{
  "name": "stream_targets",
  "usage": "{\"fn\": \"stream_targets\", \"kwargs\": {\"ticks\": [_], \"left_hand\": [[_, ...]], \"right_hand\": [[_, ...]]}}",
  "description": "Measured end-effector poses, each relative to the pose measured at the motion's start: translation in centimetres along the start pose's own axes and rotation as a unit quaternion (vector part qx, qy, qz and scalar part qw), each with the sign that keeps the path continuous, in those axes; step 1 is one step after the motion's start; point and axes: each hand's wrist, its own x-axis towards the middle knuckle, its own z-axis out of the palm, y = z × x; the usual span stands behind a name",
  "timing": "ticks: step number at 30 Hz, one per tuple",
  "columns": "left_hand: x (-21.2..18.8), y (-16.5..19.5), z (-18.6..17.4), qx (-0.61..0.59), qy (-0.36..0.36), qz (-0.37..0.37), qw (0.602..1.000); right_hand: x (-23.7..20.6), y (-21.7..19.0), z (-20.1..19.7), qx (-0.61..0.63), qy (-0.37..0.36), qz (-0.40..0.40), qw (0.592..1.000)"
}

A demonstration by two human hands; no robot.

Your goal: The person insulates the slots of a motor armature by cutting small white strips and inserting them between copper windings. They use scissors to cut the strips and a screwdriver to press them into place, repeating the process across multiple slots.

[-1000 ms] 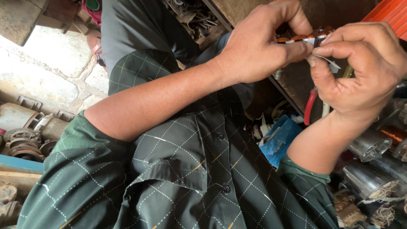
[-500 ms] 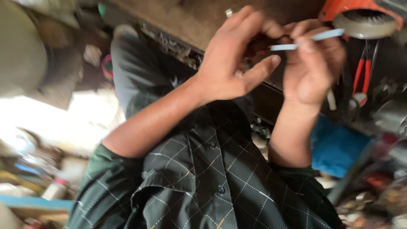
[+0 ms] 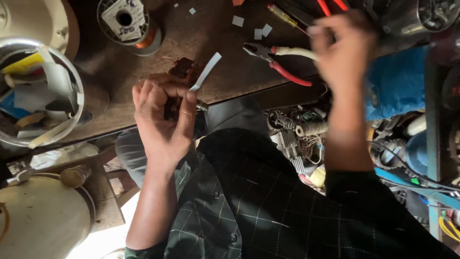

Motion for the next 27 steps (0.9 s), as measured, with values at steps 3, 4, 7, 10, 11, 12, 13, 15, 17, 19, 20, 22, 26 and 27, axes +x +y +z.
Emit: {"fn": "stream_targets", "kwargs": {"ticks": [3,4,7,10,11,12,13,15,17,19,20,22,26,27], "left_hand": [[0.4,0.1,0.2,0.01,-0.004,0.012,1.0],[0.4,0.0,0.1,0.015,-0.001,0.019,1.0],[0.7,0.2,0.9,-0.023,0.018,0.001,1.0],[1.4,0.4,2.0,-0.021,0.021,-0.034,0.999],[1.7,0.3,2.0,0.007,0.008,-0.021,1.0],[2.0,0.3,2.0,0.019,0.026,0.015,0.999],[2.2,0.4,2.4,0.027,0.041,0.056,0.997],[2.5,0.4,2.8,0.009,0.053,0.041,0.998],[2.5,0.3,2.8,-0.011,0.051,0.024,0.998],[2.2,0.1,2.5,-0.022,0.04,0.004,0.999],[2.0,-0.1,2.4,-0.033,0.042,0.008,0.999],[1.9,-0.5,2.0,-0.055,0.042,0.013,0.998],[2.0,-0.5,2.0,-0.109,0.044,0.012,0.993],[2.0,-0.4,2.0,-0.118,0.042,-0.003,0.992]], "right_hand": [[-2.2,5.4,-4.0,-0.123,-0.109,0.135,0.977],[-3.3,6.6,-4.8,-0.127,-0.128,0.117,0.977],[-4.8,8.7,-5.0,-0.171,-0.165,0.056,0.97],[-4.5,9.6,-5.3,-0.197,-0.178,0.057,0.963],[-4.1,9.8,-5.2,-0.181,-0.184,0.033,0.966],[-3.4,9.9,-4.9,-0.17,-0.199,0.029,0.965],[-2.9,10.0,-4.5,-0.158,-0.215,0.026,0.963],[-1.9,10.1,-3.8,-0.147,-0.254,0.071,0.953],[-1.5,10.2,-4.0,-0.155,-0.287,0.145,0.934],[-1.3,10.2,-4.8,-0.11,-0.313,0.164,0.929],[-1.7,10.5,-5.5,-0.088,-0.325,0.179,0.925],[-2.9,10.7,-6.1,0.123,-0.314,0.234,0.912],[-6.6,9.8,-6.9,0.348,-0.243,0.279,0.861],[-8.3,8.9,-6.4,0.421,-0.233,0.257,0.838]]}}
